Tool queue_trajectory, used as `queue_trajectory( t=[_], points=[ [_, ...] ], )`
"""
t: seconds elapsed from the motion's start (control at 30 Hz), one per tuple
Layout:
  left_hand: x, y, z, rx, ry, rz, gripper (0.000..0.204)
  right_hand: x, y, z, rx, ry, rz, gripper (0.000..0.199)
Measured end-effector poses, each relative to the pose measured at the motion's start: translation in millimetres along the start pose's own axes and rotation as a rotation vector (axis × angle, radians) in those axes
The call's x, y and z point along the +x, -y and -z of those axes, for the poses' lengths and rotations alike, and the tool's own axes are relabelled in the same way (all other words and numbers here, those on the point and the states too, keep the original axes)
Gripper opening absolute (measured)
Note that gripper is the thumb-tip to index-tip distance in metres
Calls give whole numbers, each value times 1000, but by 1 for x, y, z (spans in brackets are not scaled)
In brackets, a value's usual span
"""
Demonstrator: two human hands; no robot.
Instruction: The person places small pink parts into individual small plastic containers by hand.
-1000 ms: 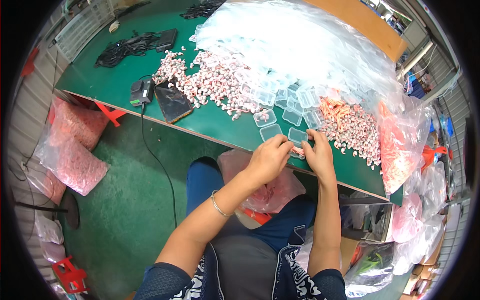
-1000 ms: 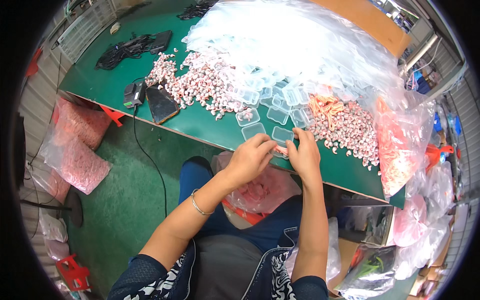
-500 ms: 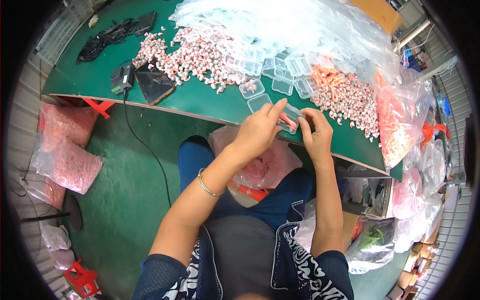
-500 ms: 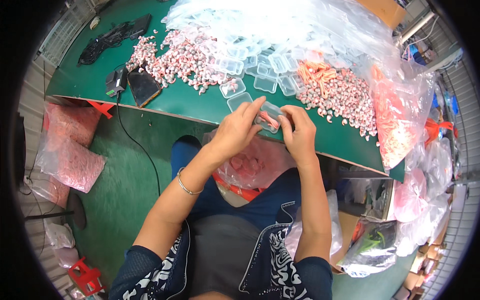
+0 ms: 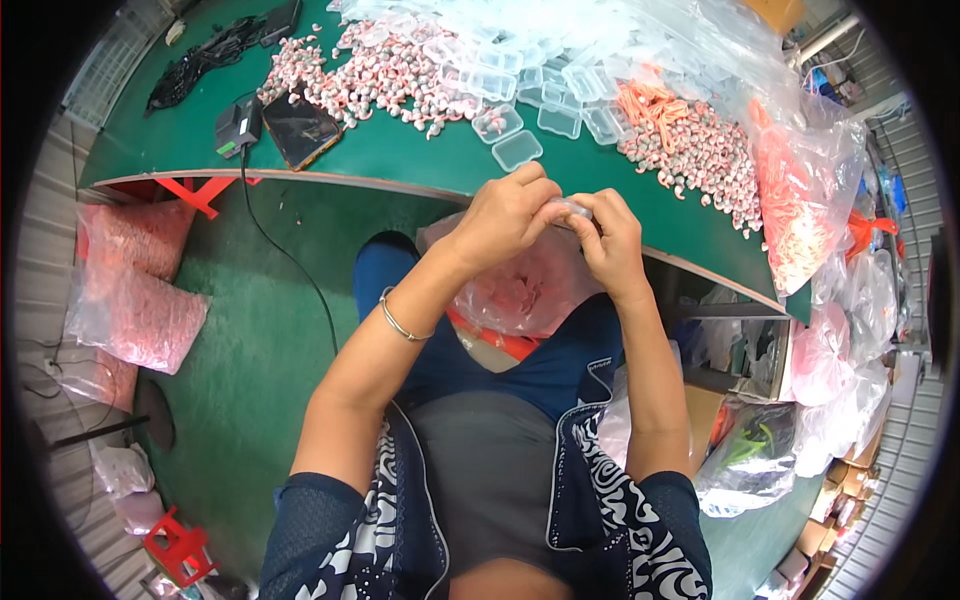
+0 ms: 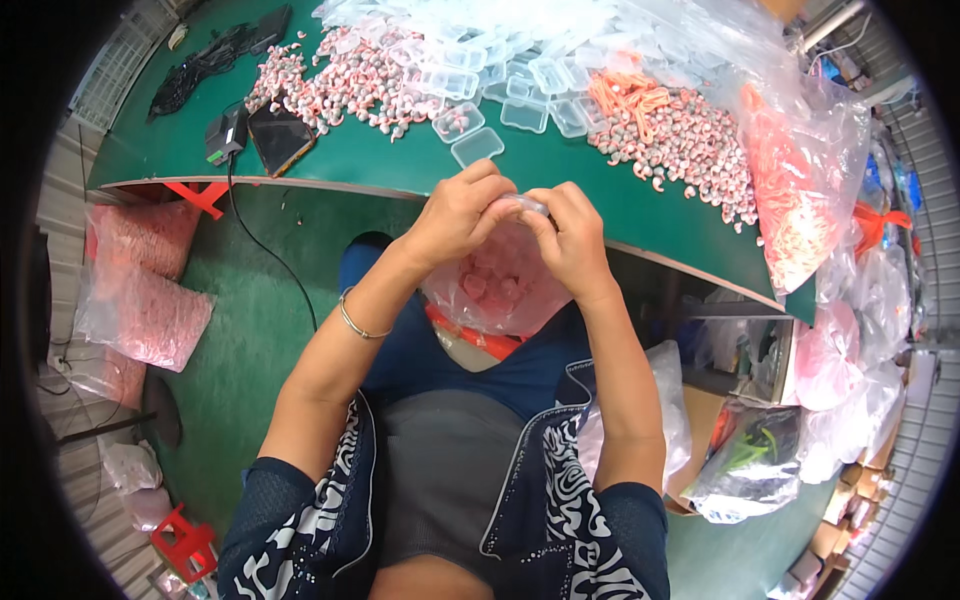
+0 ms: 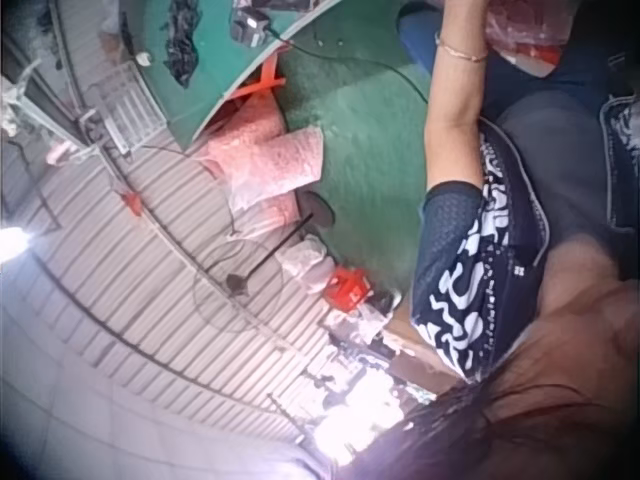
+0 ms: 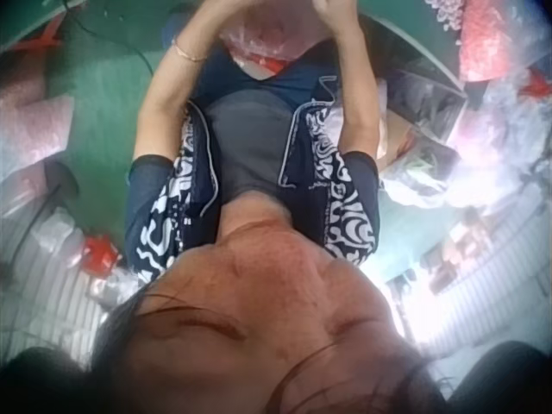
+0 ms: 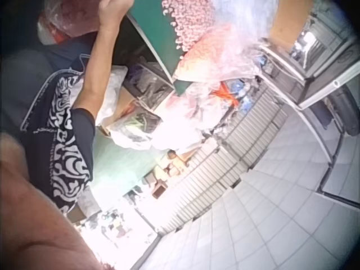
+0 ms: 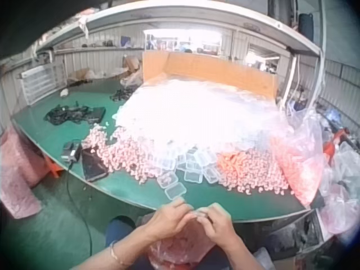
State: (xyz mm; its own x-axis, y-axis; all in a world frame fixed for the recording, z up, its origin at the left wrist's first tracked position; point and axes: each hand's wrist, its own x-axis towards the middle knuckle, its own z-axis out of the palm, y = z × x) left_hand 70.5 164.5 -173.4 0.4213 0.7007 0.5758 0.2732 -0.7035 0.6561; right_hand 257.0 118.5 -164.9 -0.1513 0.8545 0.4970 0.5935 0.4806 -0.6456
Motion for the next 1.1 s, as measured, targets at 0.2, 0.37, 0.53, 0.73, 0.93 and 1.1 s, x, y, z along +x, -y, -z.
queue_trajectory(
  t=[0.2,0.37,0.53,0.73,0.93,1.1],
  points=[
    [-30,-13,4,0,126,35,17,-23,12,8,-117,83,108,19],
    [-68,-10,-5,109,264,125,28,-67,7,-12,-372,172,156,31],
    [-71,-4,17,215,297,81,32,-80,-1,-12,-287,190,22,35],
    [-66,8,37,231,253,2,15,-79,-1,-7,-181,135,-8,15],
    [-33,24,63,324,26,-213,18,-31,6,29,-385,-231,64,16],
    [-19,41,71,297,43,-298,16,0,-20,32,-332,-152,-260,12]
  ],
)
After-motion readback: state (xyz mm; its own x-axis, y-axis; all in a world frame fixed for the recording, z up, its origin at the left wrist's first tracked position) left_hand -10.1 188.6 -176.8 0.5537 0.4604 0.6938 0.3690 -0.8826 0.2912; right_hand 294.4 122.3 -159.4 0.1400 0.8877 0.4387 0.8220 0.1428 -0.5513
